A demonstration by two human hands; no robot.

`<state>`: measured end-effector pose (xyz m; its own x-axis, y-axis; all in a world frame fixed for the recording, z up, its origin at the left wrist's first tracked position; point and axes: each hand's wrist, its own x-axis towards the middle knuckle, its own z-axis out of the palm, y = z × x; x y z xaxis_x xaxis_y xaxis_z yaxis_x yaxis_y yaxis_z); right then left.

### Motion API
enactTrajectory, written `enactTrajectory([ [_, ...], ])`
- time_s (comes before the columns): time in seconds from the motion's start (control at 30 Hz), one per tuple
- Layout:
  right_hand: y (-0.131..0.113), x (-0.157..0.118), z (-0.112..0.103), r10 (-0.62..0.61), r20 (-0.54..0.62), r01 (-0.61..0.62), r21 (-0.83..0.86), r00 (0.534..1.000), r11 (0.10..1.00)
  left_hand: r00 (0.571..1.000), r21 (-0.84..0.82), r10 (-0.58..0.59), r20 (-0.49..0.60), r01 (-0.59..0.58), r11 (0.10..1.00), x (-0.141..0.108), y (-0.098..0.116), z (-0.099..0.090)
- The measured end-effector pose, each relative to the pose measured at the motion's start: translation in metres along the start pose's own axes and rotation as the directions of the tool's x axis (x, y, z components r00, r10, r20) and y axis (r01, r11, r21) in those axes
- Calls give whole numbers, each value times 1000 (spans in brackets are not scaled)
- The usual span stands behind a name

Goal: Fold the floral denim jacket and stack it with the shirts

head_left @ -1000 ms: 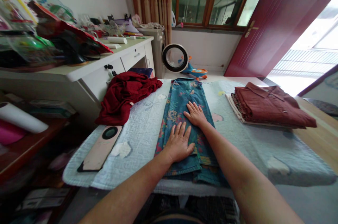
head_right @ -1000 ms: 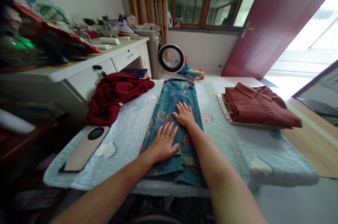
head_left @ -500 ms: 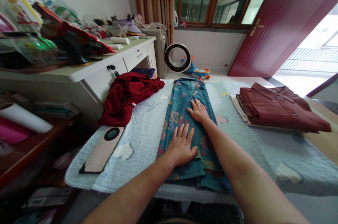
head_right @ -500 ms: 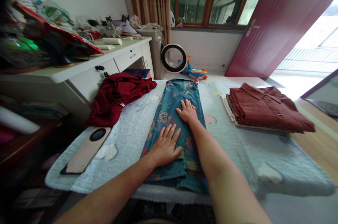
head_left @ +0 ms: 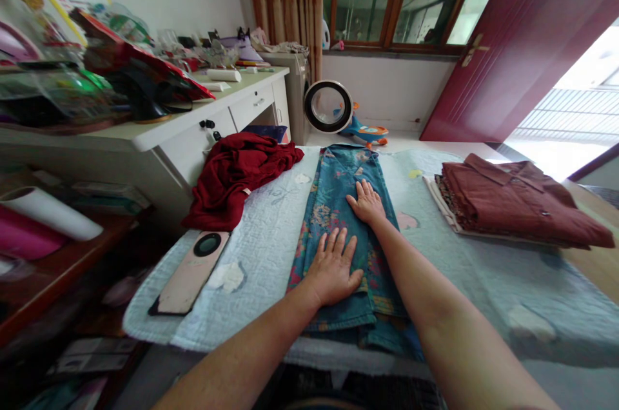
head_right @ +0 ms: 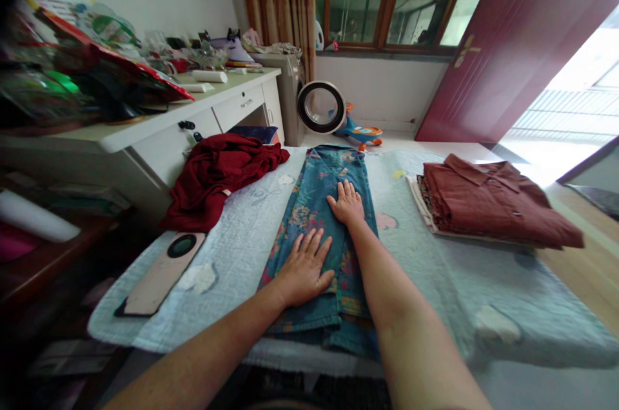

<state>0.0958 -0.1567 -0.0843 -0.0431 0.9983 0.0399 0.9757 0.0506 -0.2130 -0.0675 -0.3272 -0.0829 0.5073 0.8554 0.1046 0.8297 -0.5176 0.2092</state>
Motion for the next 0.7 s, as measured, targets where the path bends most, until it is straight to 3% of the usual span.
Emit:
enactTrajectory([
  [0.33, 0, -23, -1, -11, 17, 11, -4, 1000, 1000, 1000, -18, -15, 5, 15, 1000, 2, 0, 0],
  [0.7, 3, -66, -7, -53, 85, 57, -40, 995, 998, 1000, -47, -27, 3, 27, 999, -1, -2, -7],
])
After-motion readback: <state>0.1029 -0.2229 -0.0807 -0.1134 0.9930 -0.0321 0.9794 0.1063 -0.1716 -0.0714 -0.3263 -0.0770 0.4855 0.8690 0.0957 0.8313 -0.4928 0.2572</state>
